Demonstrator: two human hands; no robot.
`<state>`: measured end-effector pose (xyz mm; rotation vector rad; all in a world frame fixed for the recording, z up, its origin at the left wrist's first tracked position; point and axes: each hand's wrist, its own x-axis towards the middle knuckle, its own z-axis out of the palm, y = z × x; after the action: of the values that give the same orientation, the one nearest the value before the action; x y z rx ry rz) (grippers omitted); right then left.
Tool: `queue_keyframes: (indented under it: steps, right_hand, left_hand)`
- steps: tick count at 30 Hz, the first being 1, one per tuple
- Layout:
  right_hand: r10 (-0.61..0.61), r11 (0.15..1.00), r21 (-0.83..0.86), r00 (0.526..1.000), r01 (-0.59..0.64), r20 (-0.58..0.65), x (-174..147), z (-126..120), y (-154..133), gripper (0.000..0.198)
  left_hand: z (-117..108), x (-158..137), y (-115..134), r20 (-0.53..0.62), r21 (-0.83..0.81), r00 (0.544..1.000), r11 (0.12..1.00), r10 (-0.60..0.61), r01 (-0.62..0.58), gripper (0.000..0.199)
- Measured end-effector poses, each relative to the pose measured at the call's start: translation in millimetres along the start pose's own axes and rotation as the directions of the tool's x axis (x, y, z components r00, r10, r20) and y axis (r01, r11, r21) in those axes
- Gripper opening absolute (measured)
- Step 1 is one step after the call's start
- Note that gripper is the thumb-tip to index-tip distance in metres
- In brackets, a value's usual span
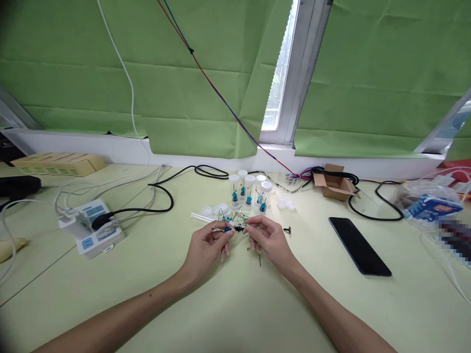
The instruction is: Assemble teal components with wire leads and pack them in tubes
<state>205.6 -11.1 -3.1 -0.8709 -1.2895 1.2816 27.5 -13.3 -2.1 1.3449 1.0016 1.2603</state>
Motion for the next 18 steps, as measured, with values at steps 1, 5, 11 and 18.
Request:
queue_keyframes:
  steps: [1, 5, 11, 18]
  right_hand:
    - [-0.002, 1.0, -0.003, 1.0, 0.001, -0.005, -0.2, 0.5, -0.7, 0.025]
    - [-0.018, 0.999, -0.027, 0.999, 0.017, -0.028, -0.5, 2.4, -3.5, 0.025]
    - [-0.011, 0.997, -0.071, 0.999, 0.007, -0.052, -1.0, 2.9, -4.0, 0.029]
    - [-0.017, 0.999, -0.04, 0.999, 0.016, -0.042, -1.8, 1.9, -2.0, 0.029]
  left_hand:
    - [-0.1, -0.3, 0.1, 0.004, -0.003, 1.0, 1.0, -0.002, 0.002, 0.02]
    - [-0.7, -2.0, 1.1, 0.02, -0.002, 1.0, 1.0, -0.012, 0.012, 0.022]
    - [-0.2, -4.1, 2.9, 0.024, 0.002, 1.0, 1.0, -0.009, 0.009, 0.023]
    - [0.6, -4.3, 0.5, 0.012, 0.004, 1.0, 1.0, 0.018, -0.018, 0.021]
